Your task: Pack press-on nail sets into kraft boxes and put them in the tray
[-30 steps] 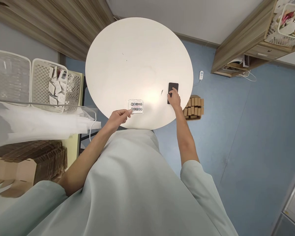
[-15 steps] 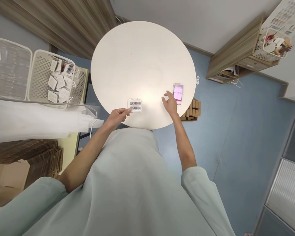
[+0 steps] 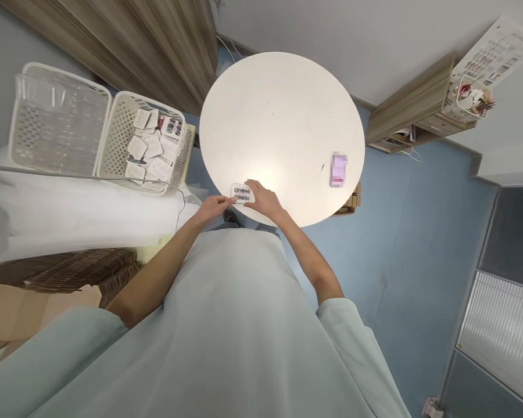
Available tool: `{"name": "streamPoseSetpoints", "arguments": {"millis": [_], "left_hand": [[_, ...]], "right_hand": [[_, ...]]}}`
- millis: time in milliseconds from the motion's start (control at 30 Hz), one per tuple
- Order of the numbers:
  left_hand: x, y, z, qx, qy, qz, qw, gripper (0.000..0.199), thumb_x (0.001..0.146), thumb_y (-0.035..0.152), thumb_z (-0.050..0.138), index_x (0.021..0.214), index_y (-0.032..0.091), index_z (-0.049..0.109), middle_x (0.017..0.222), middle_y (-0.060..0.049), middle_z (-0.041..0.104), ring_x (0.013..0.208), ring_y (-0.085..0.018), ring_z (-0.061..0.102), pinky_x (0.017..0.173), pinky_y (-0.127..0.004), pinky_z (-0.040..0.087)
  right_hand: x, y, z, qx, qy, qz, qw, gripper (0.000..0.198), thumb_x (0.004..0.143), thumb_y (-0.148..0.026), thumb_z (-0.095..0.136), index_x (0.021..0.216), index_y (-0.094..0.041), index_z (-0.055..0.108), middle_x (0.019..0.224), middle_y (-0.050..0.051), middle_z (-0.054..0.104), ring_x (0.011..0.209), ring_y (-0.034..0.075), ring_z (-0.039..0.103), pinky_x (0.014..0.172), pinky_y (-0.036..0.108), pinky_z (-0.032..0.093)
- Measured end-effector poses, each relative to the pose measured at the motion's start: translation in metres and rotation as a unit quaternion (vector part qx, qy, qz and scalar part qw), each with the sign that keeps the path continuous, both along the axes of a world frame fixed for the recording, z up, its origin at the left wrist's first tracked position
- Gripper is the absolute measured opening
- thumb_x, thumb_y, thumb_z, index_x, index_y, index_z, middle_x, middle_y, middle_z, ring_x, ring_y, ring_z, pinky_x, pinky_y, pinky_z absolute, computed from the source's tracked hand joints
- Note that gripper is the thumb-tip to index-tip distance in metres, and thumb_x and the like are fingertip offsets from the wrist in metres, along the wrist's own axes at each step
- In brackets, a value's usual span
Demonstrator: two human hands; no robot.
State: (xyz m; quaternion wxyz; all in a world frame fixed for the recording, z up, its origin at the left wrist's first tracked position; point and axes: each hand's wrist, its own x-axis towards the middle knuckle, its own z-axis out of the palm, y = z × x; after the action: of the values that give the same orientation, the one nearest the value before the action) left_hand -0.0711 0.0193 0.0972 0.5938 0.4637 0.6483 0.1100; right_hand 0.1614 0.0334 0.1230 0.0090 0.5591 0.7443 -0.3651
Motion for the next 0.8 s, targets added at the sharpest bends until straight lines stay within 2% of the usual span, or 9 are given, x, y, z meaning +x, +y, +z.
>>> {"name": "streamPoseSetpoints", "arguments": {"millis": [200,433,600,700,800], "left_hand": [[-0.037,-0.001,-0.017,0.005,-0.009,-0.004,1.000,0.064,0.080,0.084,0.074,0.068,0.021,0.072,0.064,-0.003,0.061,0.064,-0.017,0.050,0.059,-0.030,0.038],[-0.050,0.002,-0.036,-0.022,0.009,-0.035,0.999,0.062,0.076,0.084,0.078,0.063,0.023,0.073,0.074,-0.007,0.074,0.079,-0.026,0.068,0.068,-0.032,0.050],[-0.060,-0.010,-0.040,-0.022,-0.001,0.005,1.000,0.053,0.079,0.077,0.079,0.073,0.024,0.080,0.090,-0.007,0.083,0.101,-0.032,0.076,0.087,-0.037,0.057],[-0.070,-0.020,-0.035,-0.030,-0.019,0.045,0.998,0.045,0.084,0.068,0.078,0.080,0.024,0.084,0.105,-0.008,0.086,0.110,-0.034,0.077,0.094,-0.037,0.059],[-0.083,-0.029,-0.026,-0.019,-0.034,0.088,0.995,0.037,0.088,0.060,0.076,0.086,0.025,0.086,0.115,-0.008,0.087,0.118,-0.034,0.076,0.099,-0.037,0.059]], "right_hand": [[-0.054,0.000,-0.013,-0.008,-0.084,0.053,0.995,0.072,0.102,-0.036,0.071,0.166,-0.023,0.042,0.170,0.016,0.053,0.118,0.034,0.077,0.092,0.045,0.066],[-0.074,-0.005,-0.033,-0.012,-0.174,0.076,0.982,0.075,0.105,-0.038,0.066,0.170,-0.018,0.035,0.170,0.021,0.049,0.111,0.034,0.078,0.088,0.043,0.067],[-0.074,-0.012,-0.049,-0.022,-0.230,0.049,0.972,0.065,0.107,-0.029,0.060,0.167,-0.015,0.037,0.169,0.023,0.049,0.113,0.033,0.078,0.086,0.041,0.067],[-0.072,-0.017,-0.056,-0.029,-0.257,0.048,0.965,0.063,0.107,-0.022,0.056,0.166,-0.016,0.038,0.173,0.024,0.044,0.112,0.031,0.079,0.085,0.041,0.067],[-0.073,-0.017,-0.055,-0.004,-0.257,0.060,0.964,0.065,0.108,-0.027,0.055,0.169,-0.016,0.035,0.179,0.024,0.036,0.115,0.031,0.078,0.086,0.041,0.067]]}}
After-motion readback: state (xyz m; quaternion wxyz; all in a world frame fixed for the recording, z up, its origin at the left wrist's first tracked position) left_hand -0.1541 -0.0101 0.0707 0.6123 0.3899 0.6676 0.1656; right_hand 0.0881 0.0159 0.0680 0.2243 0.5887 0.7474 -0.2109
